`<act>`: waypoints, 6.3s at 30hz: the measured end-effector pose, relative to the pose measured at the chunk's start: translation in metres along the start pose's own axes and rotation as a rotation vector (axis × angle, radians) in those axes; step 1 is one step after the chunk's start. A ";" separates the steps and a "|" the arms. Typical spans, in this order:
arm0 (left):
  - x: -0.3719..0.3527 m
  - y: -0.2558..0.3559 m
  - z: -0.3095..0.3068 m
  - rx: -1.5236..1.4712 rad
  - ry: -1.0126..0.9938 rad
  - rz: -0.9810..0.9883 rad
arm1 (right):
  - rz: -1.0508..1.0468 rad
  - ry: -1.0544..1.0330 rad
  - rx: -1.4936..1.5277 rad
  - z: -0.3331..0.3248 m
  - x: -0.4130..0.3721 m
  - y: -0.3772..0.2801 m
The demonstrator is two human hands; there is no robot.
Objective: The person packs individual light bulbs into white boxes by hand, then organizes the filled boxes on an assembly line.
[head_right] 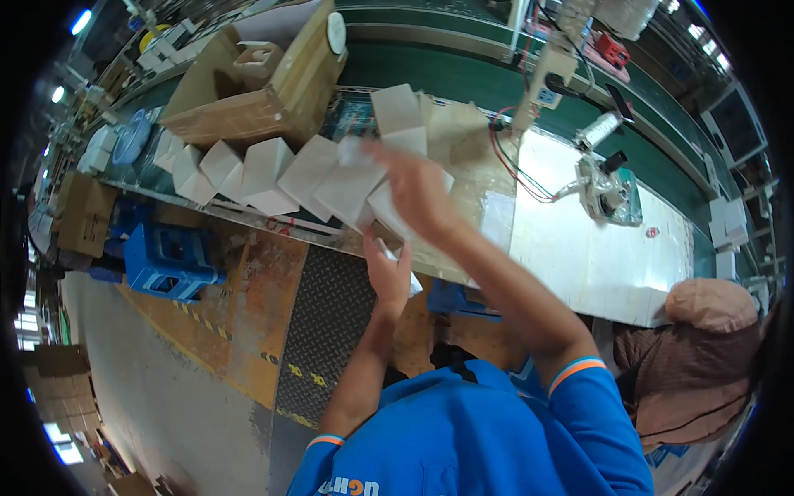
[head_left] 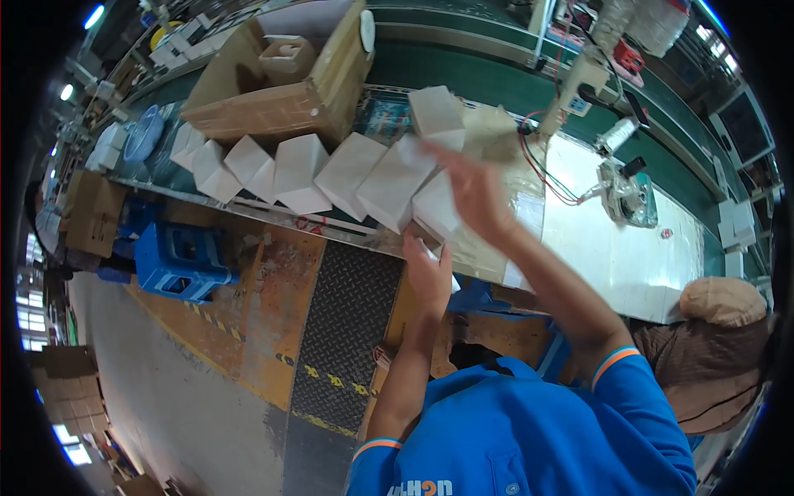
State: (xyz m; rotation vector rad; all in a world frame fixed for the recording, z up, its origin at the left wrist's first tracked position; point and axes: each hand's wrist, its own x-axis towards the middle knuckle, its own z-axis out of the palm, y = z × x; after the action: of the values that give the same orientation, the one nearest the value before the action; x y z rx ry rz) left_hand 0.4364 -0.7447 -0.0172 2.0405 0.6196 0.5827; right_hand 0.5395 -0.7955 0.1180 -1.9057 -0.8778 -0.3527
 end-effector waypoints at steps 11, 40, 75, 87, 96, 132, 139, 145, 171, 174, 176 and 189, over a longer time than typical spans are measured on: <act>0.014 -0.121 0.054 0.441 0.225 0.124 | 0.252 -0.472 -0.138 0.106 -0.029 -0.049; 0.027 -0.013 -0.017 0.015 -0.044 -0.150 | -0.028 -0.012 -0.235 0.026 0.044 0.020; 0.001 -0.036 -0.207 -1.651 -0.487 -0.518 | 0.820 -0.631 0.881 0.103 -0.023 -0.079; 0.011 -0.048 -0.228 -0.799 -0.013 -0.485 | -0.106 -0.206 -0.099 0.132 -0.071 -0.128; 0.011 -0.034 -0.213 -0.969 -0.287 -0.452 | 0.132 -0.370 0.096 0.103 -0.086 -0.124; 0.068 -0.075 -0.017 -0.411 -0.205 -0.350 | 0.088 -0.559 0.222 0.082 -0.018 -0.028; 0.078 -0.040 -0.079 -0.234 -0.115 -0.161 | 0.053 -0.267 -0.261 0.067 0.094 0.023; 0.121 -0.052 -0.085 -0.125 -0.079 -0.089 | 0.022 -0.317 -0.311 0.124 0.066 0.026; 0.121 -0.084 -0.064 -0.105 -0.075 0.016 | 0.031 -0.277 -0.138 0.130 0.112 0.000; 0.123 -0.084 -0.062 -0.104 -0.059 0.013 | -0.005 -0.271 -0.276 0.137 0.111 0.036; 0.124 -0.086 -0.063 -0.117 -0.076 -0.026 | -0.001 -0.322 -0.331 0.145 0.098 0.042; 0.126 -0.093 -0.130 -0.256 0.235 -0.292 | -0.032 -0.340 -0.158 0.174 0.135 -0.011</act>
State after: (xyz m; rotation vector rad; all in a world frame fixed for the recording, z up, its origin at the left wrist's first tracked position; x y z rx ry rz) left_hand 0.4339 -0.5412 -0.0135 1.6192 0.9147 0.6930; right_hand 0.6046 -0.5850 0.1186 -2.1375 -1.1323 -0.1197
